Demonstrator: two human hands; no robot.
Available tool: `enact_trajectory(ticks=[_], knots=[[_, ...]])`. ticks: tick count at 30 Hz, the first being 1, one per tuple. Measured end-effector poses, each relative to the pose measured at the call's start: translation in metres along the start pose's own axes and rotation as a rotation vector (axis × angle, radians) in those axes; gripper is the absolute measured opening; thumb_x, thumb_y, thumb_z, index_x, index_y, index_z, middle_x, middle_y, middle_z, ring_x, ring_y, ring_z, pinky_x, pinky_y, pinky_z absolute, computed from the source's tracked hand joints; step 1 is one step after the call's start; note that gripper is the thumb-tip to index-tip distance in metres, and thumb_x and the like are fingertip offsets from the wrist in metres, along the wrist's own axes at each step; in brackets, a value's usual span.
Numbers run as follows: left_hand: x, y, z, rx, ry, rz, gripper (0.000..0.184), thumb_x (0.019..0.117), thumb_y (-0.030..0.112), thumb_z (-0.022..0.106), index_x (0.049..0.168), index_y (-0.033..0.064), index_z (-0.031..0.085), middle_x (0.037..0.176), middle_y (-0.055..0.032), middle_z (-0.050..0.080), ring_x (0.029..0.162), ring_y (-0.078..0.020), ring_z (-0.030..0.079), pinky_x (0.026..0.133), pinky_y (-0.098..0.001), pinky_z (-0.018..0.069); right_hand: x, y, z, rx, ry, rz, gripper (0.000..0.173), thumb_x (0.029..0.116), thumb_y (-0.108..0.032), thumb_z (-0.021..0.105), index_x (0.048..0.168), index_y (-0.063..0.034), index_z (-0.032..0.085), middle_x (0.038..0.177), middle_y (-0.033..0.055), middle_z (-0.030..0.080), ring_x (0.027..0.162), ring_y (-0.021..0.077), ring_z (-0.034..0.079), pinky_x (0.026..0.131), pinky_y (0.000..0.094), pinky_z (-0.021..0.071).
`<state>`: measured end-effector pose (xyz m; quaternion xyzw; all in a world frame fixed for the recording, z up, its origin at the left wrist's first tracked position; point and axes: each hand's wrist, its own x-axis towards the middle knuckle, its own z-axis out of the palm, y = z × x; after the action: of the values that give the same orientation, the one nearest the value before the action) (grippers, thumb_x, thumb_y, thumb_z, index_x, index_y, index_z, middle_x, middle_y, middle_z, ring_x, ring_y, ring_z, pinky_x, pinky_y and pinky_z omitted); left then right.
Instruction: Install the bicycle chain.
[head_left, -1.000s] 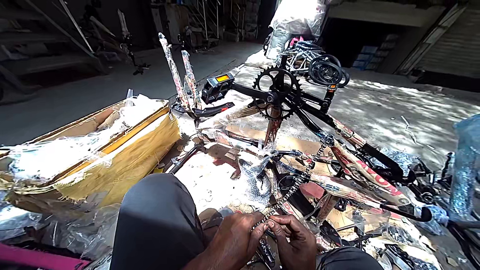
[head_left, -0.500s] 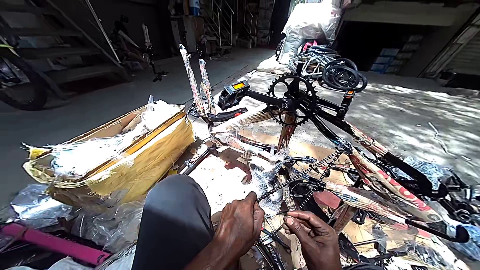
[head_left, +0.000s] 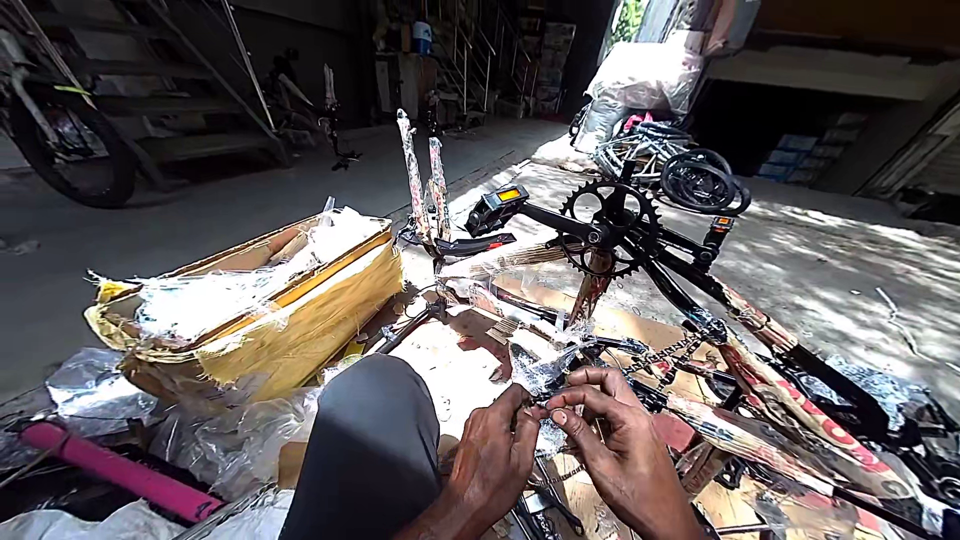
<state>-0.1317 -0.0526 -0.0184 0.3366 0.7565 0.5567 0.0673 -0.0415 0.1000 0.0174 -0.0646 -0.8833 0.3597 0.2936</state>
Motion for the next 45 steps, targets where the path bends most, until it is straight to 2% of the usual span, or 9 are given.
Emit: enact_trajectory(ticks=[5,18,25,32,34,36,39,42,45], knots=[[0.0,0.003,0.0,-0.25,-0.056,-0.009,0.03,0.1023,0.018,0.039,0.103,0.0086,0.067,0.089,-0.0017,0.071,0.081,-0.0121,0.073,0.074,-0.0333,0.0642,0.013,-0.007,0.003,-0.159,-0.01,-0.047,0.015,0.0919,-0.047,0.066,0.09,-0.038,0.078,0.121,-0.0102,0.061,0.109,0.0107,0.057,0.085,0.036,0.0503],[-0.002,0.005,-0.007,-0.211,-0.119,0.02,0.027,0.1068,0.024,0.04,0.106,0.0135,0.065,0.091,0.0004,0.072,0.086,-0.0124,0.073,0.081,-0.0355,0.0636,0.013,-0.008,0.006,-0.086,0.092,-0.119,0.009,0.0879,-0.029,0.074,0.093,-0.0317,0.081,0.108,-0.0137,0.068,0.102,0.0073,0.061,0.083,0.0295,0.0527],[-0.008,0.008,-0.01,-0.132,-0.108,0.111,0.027,0.1103,0.018,0.035,0.117,0.0089,0.06,0.093,-0.0016,0.07,0.08,-0.0122,0.072,0.07,-0.0333,0.0647,-0.008,-0.014,0.008,-0.049,0.046,-0.197,0.019,0.0964,-0.014,0.066,0.107,-0.0203,0.081,0.14,-0.0051,0.063,0.13,0.0169,0.053,0.104,0.0372,0.0465],[-0.004,0.006,-0.013,0.096,-0.131,0.137,0.026,0.1103,0.024,0.038,0.113,0.0125,0.061,0.082,0.0023,0.068,0.07,-0.0093,0.068,0.06,-0.0308,0.0602,-0.026,-0.002,0.011,-0.108,0.018,-0.231,0.034,0.1006,-0.023,0.058,0.132,-0.022,0.072,0.158,0.0096,0.045,0.151,0.0282,0.034,0.122,0.0456,0.0354],[0.003,0.014,-0.022,0.128,-0.151,0.161,0.027,0.1103,0.023,0.036,0.114,0.0127,0.061,0.094,0.0037,0.073,0.079,-0.0079,0.072,0.068,-0.0302,0.0634,-0.039,0.004,0.012,-0.107,0.132,-0.329,0.03,0.0977,-0.022,0.062,0.125,-0.0175,0.074,0.149,0.0134,0.052,0.144,0.0301,0.042,0.116,0.0451,0.0428],[0.015,0.023,-0.037,0.141,-0.173,0.188,0.029,0.1093,0.021,0.035,0.115,0.0117,0.061,0.107,0.0033,0.075,0.09,-0.0087,0.075,0.077,-0.0318,0.0661,-0.062,0.023,0.02,-0.066,0.18,-0.384,0.015,0.0967,-0.021,0.068,0.107,-0.016,0.078,0.118,0.0041,0.067,0.121,0.0191,0.058,0.1,0.0358,0.0523],[0.039,0.039,-0.063,0.263,-0.195,0.235,0.032,0.1092,0.025,0.034,0.119,0.014,0.062,0.108,0.0051,0.075,0.096,-0.0076,0.074,0.082,-0.0331,0.0653,-0.098,0.077,0.039,-0.174,-0.252,-0.18,0.026,0.1039,-0.035,0.059,0.1,-0.017,0.076,0.089,-0.0047,0.073,0.088,0.009,0.069,0.083,0.0311,0.0576],[0.061,0.047,-0.074,0.318,-0.186,0.278,0.032,0.1096,0.024,0.032,0.115,0.0133,0.061,0.102,0.0045,0.074,0.087,-0.007,0.073,0.075,-0.0302,0.0636,-0.107,0.14,0.069,-0.357,-0.982,0.307,0.059,0.0985,-0.044,0.063,0.141,-0.0038,0.056,0.138,0.0221,0.058,0.132,0.0391,0.053,0.108,0.0561,0.0448],[0.069,0.033,-0.066,0.214,-0.154,0.212,0.032,0.1094,0.023,0.031,0.116,0.011,0.061,0.104,0.0008,0.075,0.087,-0.0132,0.075,0.073,-0.0354,0.0667,-0.118,0.189,0.117,-0.509,-1.046,0.546,0.089,0.0891,-0.045,0.074,0.155,0.0021,0.036,0.155,0.0327,0.037,0.145,0.0486,0.034,0.115,0.0654,0.0308]])
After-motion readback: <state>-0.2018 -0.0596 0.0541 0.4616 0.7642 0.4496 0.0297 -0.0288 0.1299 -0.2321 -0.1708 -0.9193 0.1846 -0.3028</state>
